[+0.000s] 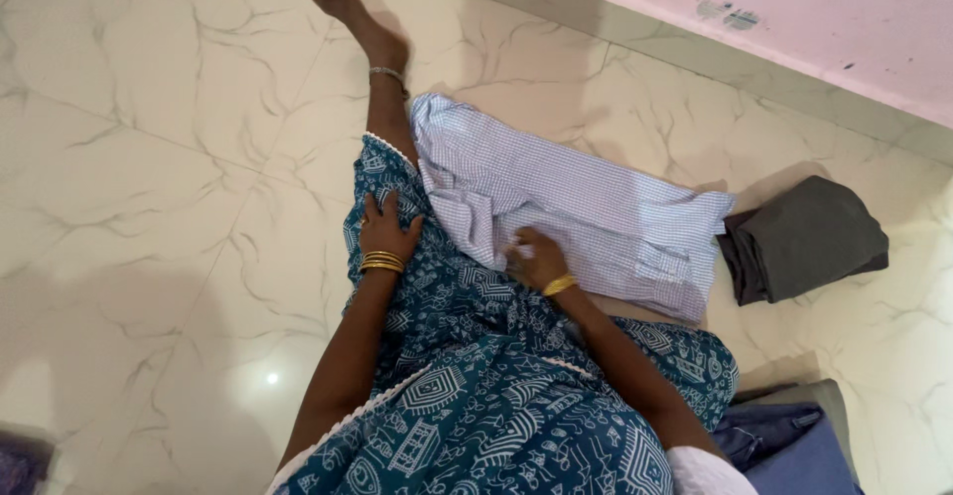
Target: The person sits on the floor and folds a light blue and white checkered shirt by hand, smoothing and aligning the fabric before folding it into a compact rectangle. The folded shirt is placed on a nearby stack of folded clothes.
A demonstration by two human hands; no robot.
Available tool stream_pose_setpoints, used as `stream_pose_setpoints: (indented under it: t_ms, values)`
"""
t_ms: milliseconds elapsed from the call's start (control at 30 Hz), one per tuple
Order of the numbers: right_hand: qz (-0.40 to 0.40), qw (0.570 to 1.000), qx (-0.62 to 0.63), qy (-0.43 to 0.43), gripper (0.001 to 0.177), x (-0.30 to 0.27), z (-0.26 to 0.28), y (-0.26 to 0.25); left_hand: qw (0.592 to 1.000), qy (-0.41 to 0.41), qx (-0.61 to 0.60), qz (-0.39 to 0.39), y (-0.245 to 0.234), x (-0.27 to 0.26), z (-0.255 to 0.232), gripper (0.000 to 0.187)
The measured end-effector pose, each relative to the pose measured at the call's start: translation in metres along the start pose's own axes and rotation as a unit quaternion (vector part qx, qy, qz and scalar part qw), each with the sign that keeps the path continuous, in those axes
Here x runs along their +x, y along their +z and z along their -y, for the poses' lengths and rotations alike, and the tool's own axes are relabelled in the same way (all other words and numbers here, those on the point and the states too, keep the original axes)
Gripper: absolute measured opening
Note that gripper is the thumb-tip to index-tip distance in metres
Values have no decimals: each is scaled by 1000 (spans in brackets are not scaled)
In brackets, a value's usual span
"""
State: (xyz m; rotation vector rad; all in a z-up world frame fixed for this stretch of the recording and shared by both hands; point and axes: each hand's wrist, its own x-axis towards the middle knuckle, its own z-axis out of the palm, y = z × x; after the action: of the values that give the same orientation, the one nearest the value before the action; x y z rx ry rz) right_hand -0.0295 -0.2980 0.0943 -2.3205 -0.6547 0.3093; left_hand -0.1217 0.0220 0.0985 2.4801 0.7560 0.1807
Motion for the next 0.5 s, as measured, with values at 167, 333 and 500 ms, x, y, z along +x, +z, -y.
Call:
stream_pose_setpoints:
  t_ms: [167,333,500]
  values:
    - [24,998,57,-1,40,22,32,40,1000,1,5,-22,-9,-3,-8,77]
    - [-182,911,369,31,26,44,-36,-3,999,11,0,-30,-13,-6,-6,80]
    - [-168,931,237,219,36,-5,-88,-44,1000,-13,8,1,-17,-4,-15,79]
